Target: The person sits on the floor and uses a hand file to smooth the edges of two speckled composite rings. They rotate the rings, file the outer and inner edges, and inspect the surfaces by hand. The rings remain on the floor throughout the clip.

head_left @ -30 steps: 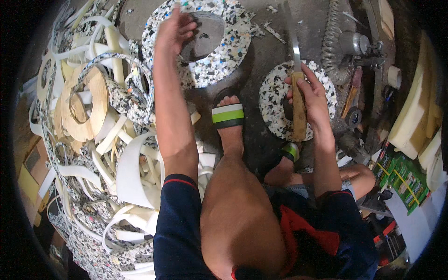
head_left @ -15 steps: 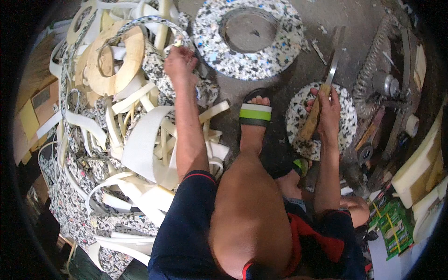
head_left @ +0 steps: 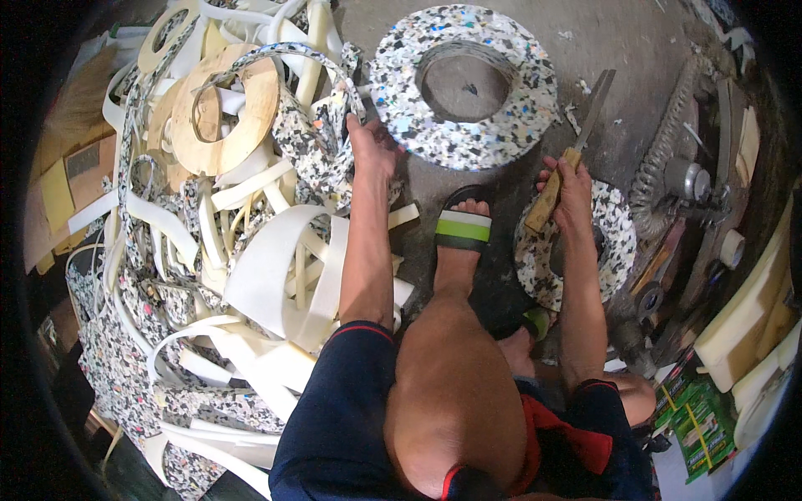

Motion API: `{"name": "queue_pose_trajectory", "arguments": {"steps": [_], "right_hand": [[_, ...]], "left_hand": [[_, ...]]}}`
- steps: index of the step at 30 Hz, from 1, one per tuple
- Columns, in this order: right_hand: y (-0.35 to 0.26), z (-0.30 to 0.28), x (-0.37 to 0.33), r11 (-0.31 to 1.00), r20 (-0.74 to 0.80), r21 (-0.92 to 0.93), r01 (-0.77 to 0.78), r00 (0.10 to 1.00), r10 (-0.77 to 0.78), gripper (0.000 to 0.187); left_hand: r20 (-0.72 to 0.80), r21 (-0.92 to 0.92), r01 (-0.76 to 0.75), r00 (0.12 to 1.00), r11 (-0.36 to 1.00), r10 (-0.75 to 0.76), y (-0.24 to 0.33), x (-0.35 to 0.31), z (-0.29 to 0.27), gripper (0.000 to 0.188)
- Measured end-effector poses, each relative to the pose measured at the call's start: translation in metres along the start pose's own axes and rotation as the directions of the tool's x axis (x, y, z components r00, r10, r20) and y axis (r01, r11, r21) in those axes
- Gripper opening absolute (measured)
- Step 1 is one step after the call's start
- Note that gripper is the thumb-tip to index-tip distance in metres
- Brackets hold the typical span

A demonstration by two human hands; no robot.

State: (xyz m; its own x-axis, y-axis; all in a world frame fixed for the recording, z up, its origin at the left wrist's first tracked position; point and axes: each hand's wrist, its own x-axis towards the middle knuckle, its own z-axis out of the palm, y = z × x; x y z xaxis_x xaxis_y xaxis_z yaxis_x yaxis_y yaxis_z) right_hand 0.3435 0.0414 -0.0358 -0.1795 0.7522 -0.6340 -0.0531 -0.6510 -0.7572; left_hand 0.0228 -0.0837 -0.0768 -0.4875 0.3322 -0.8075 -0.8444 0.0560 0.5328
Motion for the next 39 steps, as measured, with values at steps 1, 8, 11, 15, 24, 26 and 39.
{"name": "queue_pose_trajectory", "arguments": {"steps": [1, 8, 11, 15, 24, 26, 39], "right_hand": [[-0.001, 0.0, 0.004, 1.0, -0.008, 0.005, 0.002, 1.0, -0.002, 0.026], [-0.022, -0.007, 0.014, 0.998, -0.028, 0.009, 0.062, 0.998, -0.062, 0.018], [-0.029, -0.014, 0.011, 0.99, -0.031, 0.0, 0.141, 0.99, -0.141, 0.012], [-0.032, -0.024, 0.006, 0.985, -0.045, 0.076, 0.154, 0.988, -0.151, 0.008], [-0.048, -0.025, -0.003, 0.983, -0.106, -0.002, 0.184, 0.977, -0.184, 0.007], [-0.052, -0.021, -0.006, 0.978, -0.119, -0.023, 0.209, 0.97, -0.21, 0.007], [-0.093, 0.01, -0.033, 0.925, -0.101, -0.133, 0.355, 0.924, -0.369, 0.021]], "left_hand": [[-0.009, -0.018, 0.033, 0.999, 0.999, -0.033, 0.003, -0.003, 0.002, 0.085], [0.225, 0.075, -0.294, 0.936, 0.953, 0.271, -0.006, -0.055, 0.051, 0.049], [0.298, -0.045, -0.344, 0.892, 0.938, 0.341, -0.007, -0.072, 0.077, 0.028], [0.369, -0.155, -0.326, 0.856, 0.933, 0.361, -0.006, -0.093, 0.099, 0.024], [0.515, -0.219, -0.344, 0.754, 0.913, 0.408, -0.022, -0.119, 0.146, 0.038], [0.538, -0.223, -0.374, 0.723, 0.9, 0.434, -0.027, -0.122, 0.154, 0.049], [0.602, -0.088, -0.433, 0.695, 0.897, 0.394, 0.019, -0.123, 0.184, 0.056]]}}
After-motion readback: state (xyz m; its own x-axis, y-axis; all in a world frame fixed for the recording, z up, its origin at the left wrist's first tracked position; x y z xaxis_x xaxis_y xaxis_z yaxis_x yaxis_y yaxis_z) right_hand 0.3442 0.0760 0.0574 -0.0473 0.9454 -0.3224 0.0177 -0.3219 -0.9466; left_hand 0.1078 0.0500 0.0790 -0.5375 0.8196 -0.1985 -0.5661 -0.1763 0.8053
